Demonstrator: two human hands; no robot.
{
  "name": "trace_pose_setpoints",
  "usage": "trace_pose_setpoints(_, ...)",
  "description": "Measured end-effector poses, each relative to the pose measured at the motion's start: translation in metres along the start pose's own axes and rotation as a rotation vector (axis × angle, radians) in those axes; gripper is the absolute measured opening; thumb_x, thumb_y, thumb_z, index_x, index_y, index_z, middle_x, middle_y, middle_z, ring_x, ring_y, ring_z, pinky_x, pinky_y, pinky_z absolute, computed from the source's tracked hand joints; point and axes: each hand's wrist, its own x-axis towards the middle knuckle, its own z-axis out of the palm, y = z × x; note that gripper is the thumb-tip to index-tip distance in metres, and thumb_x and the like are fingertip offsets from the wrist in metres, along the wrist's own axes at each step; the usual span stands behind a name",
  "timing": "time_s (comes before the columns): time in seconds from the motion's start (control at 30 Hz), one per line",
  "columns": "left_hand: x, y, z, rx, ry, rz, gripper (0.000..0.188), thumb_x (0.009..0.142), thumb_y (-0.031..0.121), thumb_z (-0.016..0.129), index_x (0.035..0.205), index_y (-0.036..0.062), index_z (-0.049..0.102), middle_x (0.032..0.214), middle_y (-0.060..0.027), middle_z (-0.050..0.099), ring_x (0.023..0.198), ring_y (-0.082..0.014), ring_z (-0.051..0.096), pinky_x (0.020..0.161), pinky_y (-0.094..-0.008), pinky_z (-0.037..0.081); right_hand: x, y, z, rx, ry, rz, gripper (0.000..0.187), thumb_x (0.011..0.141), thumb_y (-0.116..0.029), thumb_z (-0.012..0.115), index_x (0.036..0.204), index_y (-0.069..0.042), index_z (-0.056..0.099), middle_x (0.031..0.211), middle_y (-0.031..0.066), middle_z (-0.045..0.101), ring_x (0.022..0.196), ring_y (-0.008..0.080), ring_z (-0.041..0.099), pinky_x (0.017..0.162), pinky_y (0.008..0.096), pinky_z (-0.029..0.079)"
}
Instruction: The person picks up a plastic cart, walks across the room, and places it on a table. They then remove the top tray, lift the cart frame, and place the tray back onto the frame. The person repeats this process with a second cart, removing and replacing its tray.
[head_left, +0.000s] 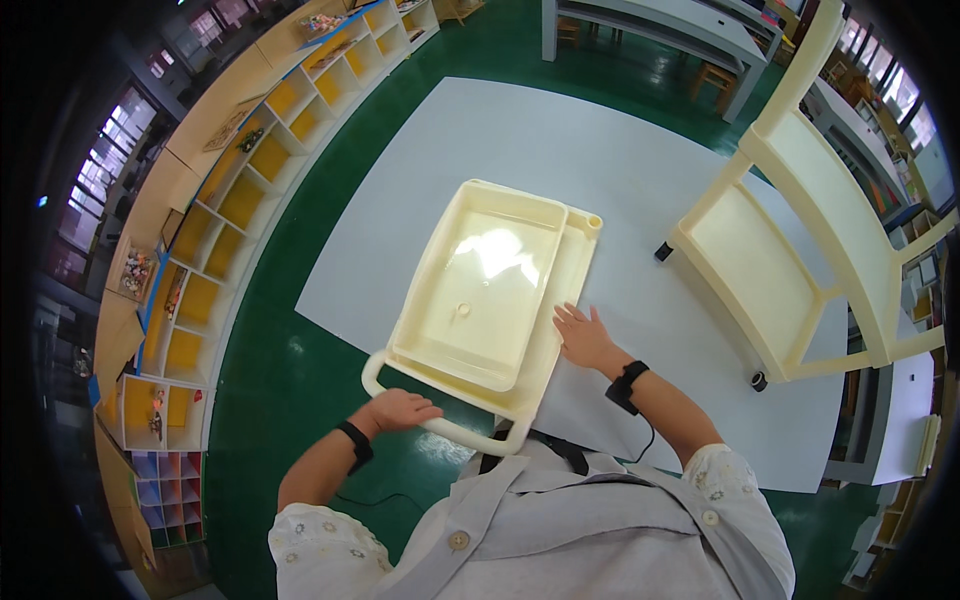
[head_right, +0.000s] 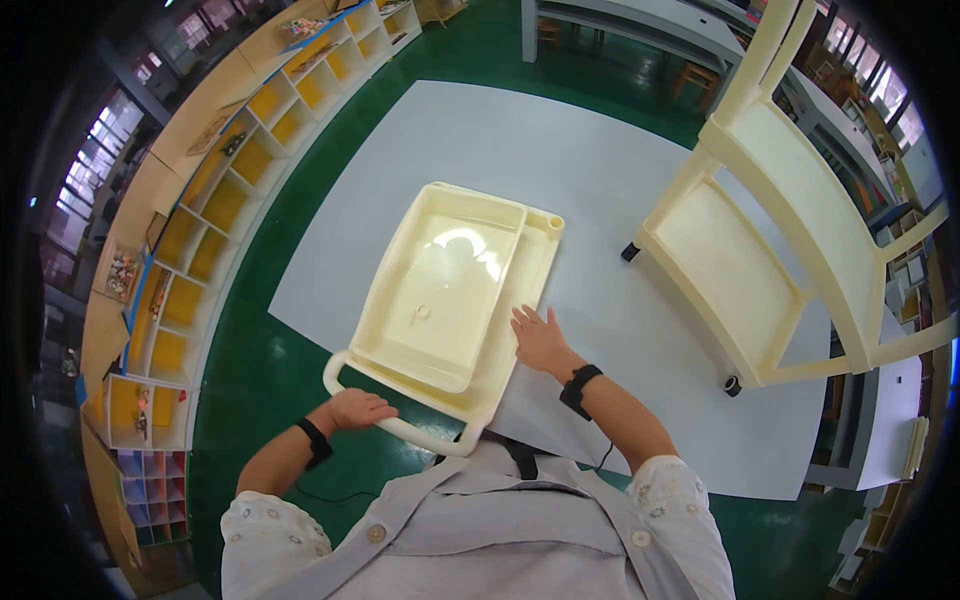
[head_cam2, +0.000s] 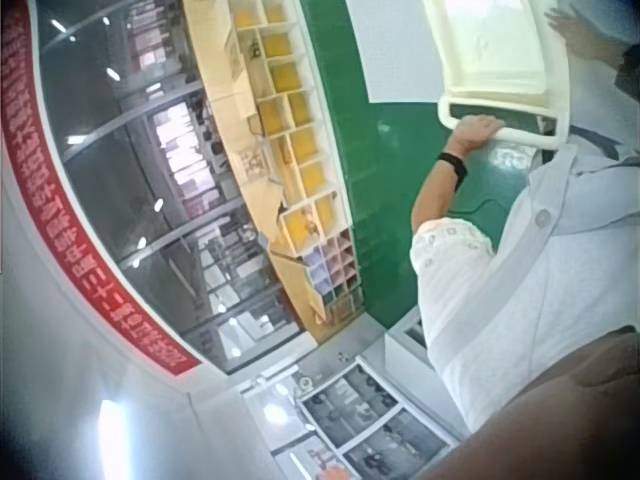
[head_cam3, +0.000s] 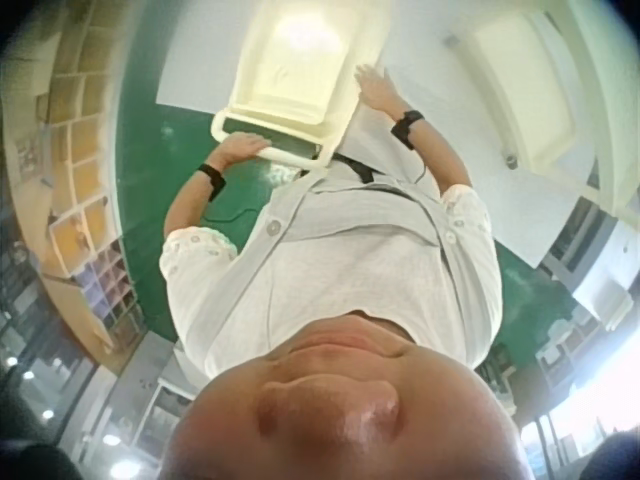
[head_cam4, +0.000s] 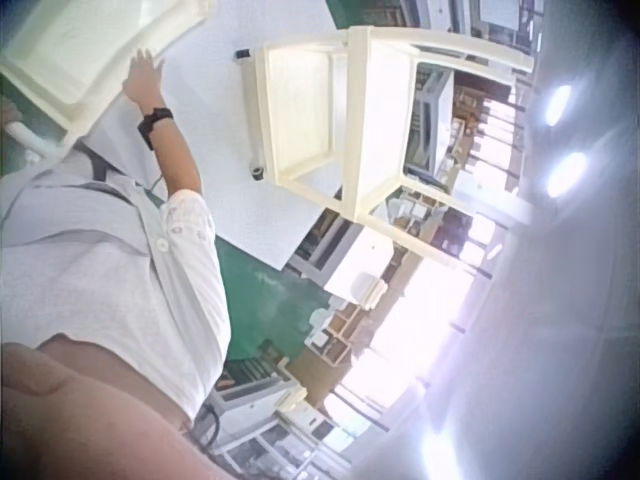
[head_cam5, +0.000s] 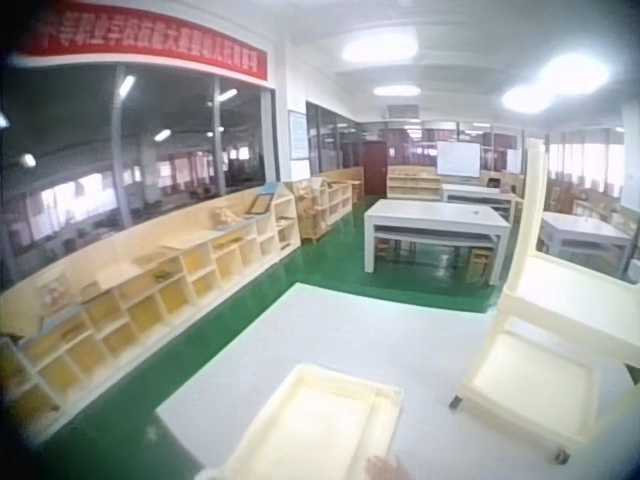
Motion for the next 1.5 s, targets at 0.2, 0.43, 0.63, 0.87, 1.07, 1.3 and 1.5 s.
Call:
trace_pose_setpoints(0.2, -0.044, -0.065, -0.026, 0.329, -0.212, -0.360, 0.017, 0.079, 0.013, 0.055, 0.095, 0.0158, 0.060, 0.084, -0.0022, 0.058, 0.092, -0.0223, 0.059, 0.079, -0.0431, 0.047, 0.009, -0.009, 0.019, 0.049, -0.071, -0.155, 0.062, 0.081, -0.028, 0.061, 0.135, -0.008, 0.041, 0.143, 0.0146, 0.036, 0.133, 0.0253, 0.034, 0.108, 0.0563, 0.023)
trace_pose_setpoints(0.43, -0.025, -0.098, -0.030, 0.332, 0.214, -1.110, 0.045, 0.086, 0.007, 0.050, 0.126, 0.0261, 0.047, 0.092, -0.0109, 0.058, 0.093, -0.0295, 0.060, 0.079, -0.0448, 0.048, -0.052, -0.053, 0.029, 0.276, -0.235, -0.284, 0.070, 0.076, -0.024, 0.063, 0.139, -0.008, 0.036, 0.144, 0.0131, 0.036, 0.132, 0.0243, 0.036, 0.110, 0.0502, 0.024)
trace_pose_setpoints(0.63, 0.031, -0.131, -0.038, 0.068, 0.149, -0.879, 0.049, 0.086, 0.006, 0.048, 0.131, 0.0262, 0.043, 0.090, -0.0122, 0.057, 0.083, -0.0316, 0.061, 0.070, -0.0417, 0.051, -0.113, -0.061, 0.027, 0.529, -0.346, -0.185, 0.074, 0.076, -0.015, 0.063, 0.142, -0.010, 0.030, 0.148, 0.0087, 0.031, 0.135, 0.0250, 0.031, 0.112, 0.0475, 0.023)
trace_pose_setpoints(0.87, 0.143, -0.148, -0.075, 0.038, 0.078, -0.583, 0.051, 0.084, 0.002, 0.051, 0.130, 0.0232, 0.045, 0.091, -0.0137, 0.059, 0.084, -0.0316, 0.060, 0.073, -0.0411, 0.050, -0.159, -0.066, 0.045, 0.671, -0.171, -0.036, 0.071, 0.078, -0.015, 0.063, 0.142, -0.008, 0.033, 0.149, 0.0112, 0.029, 0.132, 0.0284, 0.033, 0.109, 0.0387, 0.027)
trace_pose_setpoints(1.07, 0.205, -0.160, -0.075, -0.197, 0.003, -0.450, 0.054, 0.085, -0.001, 0.047, 0.133, 0.0235, 0.043, 0.095, -0.0164, 0.061, 0.091, -0.0320, 0.060, 0.078, -0.0414, 0.048, -0.167, -0.074, 0.016, 0.594, -0.372, 0.091, 0.056, 0.085, -0.022, 0.058, 0.137, -0.013, 0.041, 0.136, 0.0140, 0.047, 0.115, 0.0326, 0.052, 0.097, 0.0395, 0.042)
trace_pose_setpoints(1.3, 0.190, -0.084, -0.064, 0.171, 0.053, -0.237, 0.012, 0.075, 0.012, 0.055, 0.083, 0.0035, 0.060, 0.080, -0.0154, 0.064, 0.076, -0.0329, 0.062, 0.071, -0.0395, 0.048, -0.084, -0.030, -0.131, 0.656, -0.135, 0.072, 0.033, 0.088, -0.028, 0.052, 0.119, -0.014, 0.055, 0.092, 0.0080, 0.067, 0.085, 0.0323, 0.062, 0.074, 0.0431, 0.048)
trace_pose_setpoints(1.5, 0.127, -0.014, -0.027, 0.165, -0.254, -0.206, 0.029, 0.074, 0.031, 0.065, 0.090, 0.0070, 0.061, 0.064, -0.0091, 0.062, 0.062, -0.0298, 0.062, 0.061, -0.0430, 0.046, 0.018, 0.001, -0.032, 0.747, 0.059, 0.009, 0.038, 0.089, -0.024, 0.050, 0.126, -0.015, 0.051, 0.131, 0.0161, 0.049, 0.123, 0.0302, 0.045, 0.104, 0.0469, 0.033)
